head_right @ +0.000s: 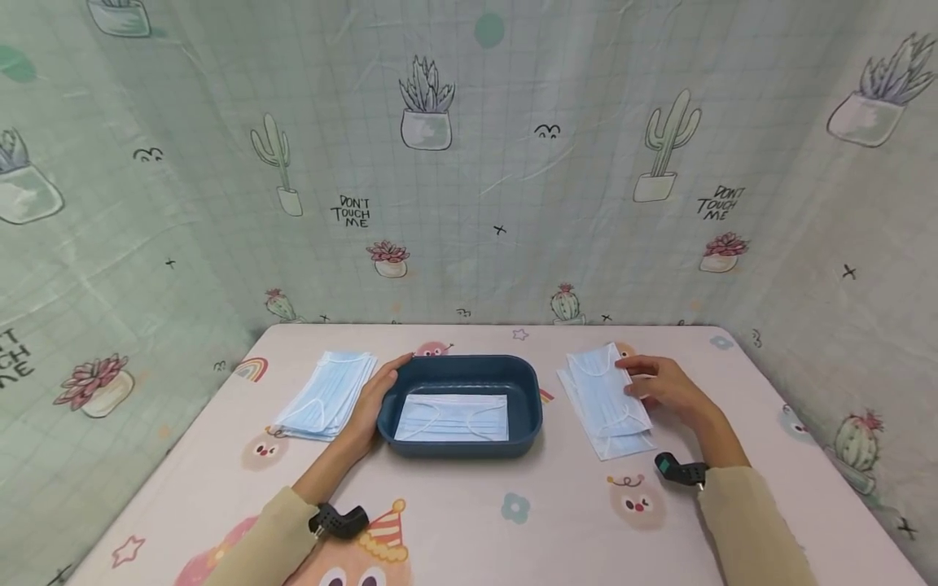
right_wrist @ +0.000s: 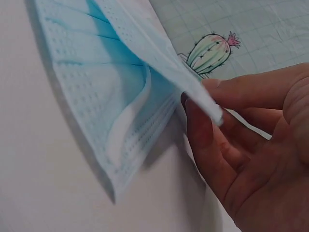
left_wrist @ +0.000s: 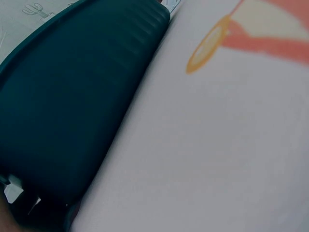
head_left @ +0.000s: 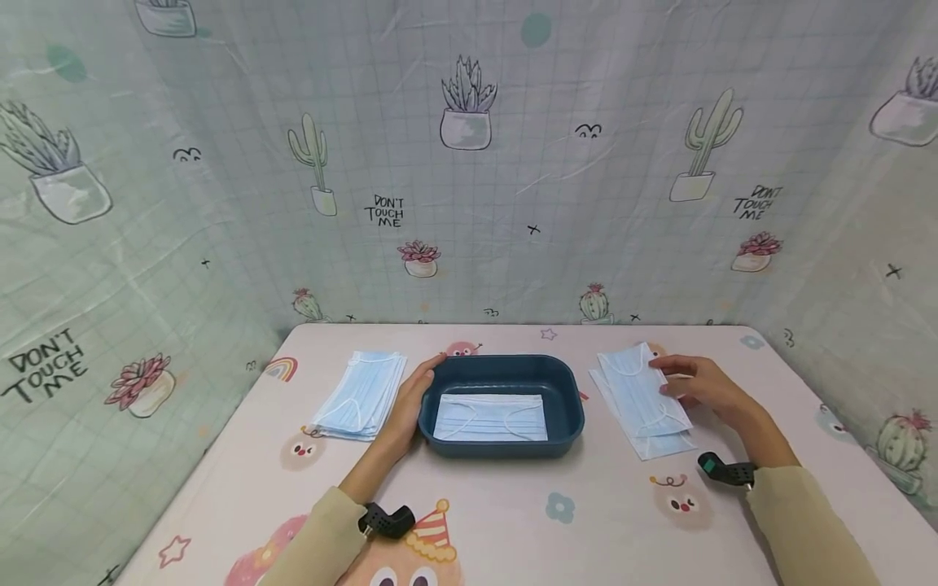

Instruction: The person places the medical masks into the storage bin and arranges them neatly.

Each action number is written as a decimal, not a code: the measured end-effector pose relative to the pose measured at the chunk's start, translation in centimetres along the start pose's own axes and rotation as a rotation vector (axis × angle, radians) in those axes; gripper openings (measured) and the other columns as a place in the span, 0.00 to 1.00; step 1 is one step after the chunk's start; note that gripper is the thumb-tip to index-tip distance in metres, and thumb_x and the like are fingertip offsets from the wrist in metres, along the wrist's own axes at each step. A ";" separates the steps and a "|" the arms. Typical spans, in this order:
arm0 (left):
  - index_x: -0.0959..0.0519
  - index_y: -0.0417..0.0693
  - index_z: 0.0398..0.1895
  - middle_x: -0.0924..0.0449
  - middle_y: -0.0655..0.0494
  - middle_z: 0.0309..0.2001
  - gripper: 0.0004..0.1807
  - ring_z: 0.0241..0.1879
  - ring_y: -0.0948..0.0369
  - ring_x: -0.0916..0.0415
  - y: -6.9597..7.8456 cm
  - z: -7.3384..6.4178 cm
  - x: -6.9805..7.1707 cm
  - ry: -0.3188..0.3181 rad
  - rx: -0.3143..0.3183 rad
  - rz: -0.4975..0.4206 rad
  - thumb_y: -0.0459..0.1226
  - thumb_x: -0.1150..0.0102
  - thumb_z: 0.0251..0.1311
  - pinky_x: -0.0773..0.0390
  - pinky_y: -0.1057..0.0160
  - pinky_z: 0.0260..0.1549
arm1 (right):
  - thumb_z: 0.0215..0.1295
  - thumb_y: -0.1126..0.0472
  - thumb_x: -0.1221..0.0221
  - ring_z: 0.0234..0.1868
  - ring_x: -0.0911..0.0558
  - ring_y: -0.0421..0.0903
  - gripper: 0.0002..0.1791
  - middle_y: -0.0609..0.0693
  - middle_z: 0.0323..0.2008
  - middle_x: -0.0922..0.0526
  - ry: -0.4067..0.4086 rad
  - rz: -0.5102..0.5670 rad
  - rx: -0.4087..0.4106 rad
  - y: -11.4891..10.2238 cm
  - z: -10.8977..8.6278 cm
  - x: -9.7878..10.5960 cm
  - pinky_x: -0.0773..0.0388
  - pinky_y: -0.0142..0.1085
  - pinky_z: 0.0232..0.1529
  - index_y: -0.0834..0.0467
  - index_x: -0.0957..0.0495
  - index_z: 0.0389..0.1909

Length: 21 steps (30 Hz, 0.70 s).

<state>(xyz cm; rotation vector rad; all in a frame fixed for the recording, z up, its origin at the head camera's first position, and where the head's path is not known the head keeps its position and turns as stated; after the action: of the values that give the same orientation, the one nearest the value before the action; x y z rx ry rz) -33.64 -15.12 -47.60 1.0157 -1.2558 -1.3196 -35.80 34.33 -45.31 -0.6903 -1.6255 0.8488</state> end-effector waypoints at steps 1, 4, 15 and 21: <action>0.33 0.55 0.77 0.37 0.55 0.79 0.25 0.83 0.54 0.50 0.0 0.0 0.0 0.001 0.002 -0.001 0.45 0.66 0.83 0.56 0.46 0.83 | 0.69 0.61 0.38 0.60 0.26 0.58 0.31 0.72 0.72 0.33 -0.005 -0.002 0.006 0.0 0.0 0.0 0.19 0.33 0.42 0.64 0.30 0.71; 0.34 0.54 0.77 0.38 0.55 0.79 0.26 0.83 0.53 0.50 -0.1 0.0 0.1 0.001 0.008 -0.003 0.46 0.66 0.83 0.56 0.45 0.83 | 0.70 0.62 0.38 0.57 0.25 0.55 0.30 0.71 0.70 0.31 0.001 -0.021 0.019 0.1 0.0 0.0 0.19 0.33 0.42 0.64 0.30 0.71; 0.33 0.56 0.77 0.37 0.56 0.79 0.25 0.83 0.53 0.49 0.0 0.0 0.0 0.011 0.005 0.016 0.45 0.66 0.83 0.55 0.45 0.82 | 0.70 0.60 0.38 0.55 0.25 0.54 0.30 0.71 0.66 0.29 0.029 -0.046 0.021 -0.3 -0.4 0.2 0.20 0.34 0.42 0.65 0.29 0.70; 0.33 0.55 0.77 0.38 0.53 0.80 0.26 0.83 0.51 0.51 -0.2 0.0 0.0 0.011 0.006 0.008 0.46 0.65 0.83 0.56 0.43 0.82 | 0.69 0.59 0.37 0.48 0.24 0.49 0.29 0.68 0.62 0.25 0.035 -0.048 0.012 -0.1 -0.4 0.2 0.19 0.33 0.40 0.64 0.28 0.69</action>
<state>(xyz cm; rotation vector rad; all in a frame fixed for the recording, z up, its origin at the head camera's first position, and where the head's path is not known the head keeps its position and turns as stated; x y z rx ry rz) -33.62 -15.18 -47.79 1.0199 -1.2550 -1.3034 -35.47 34.49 -45.06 -0.6519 -1.5986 0.8075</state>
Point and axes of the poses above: each hand's wrist, its own z-axis towards the middle knuckle, its own x-axis out of the back of the hand, y = z × x, the point moved 4 cm from there along z, towards the middle knuckle
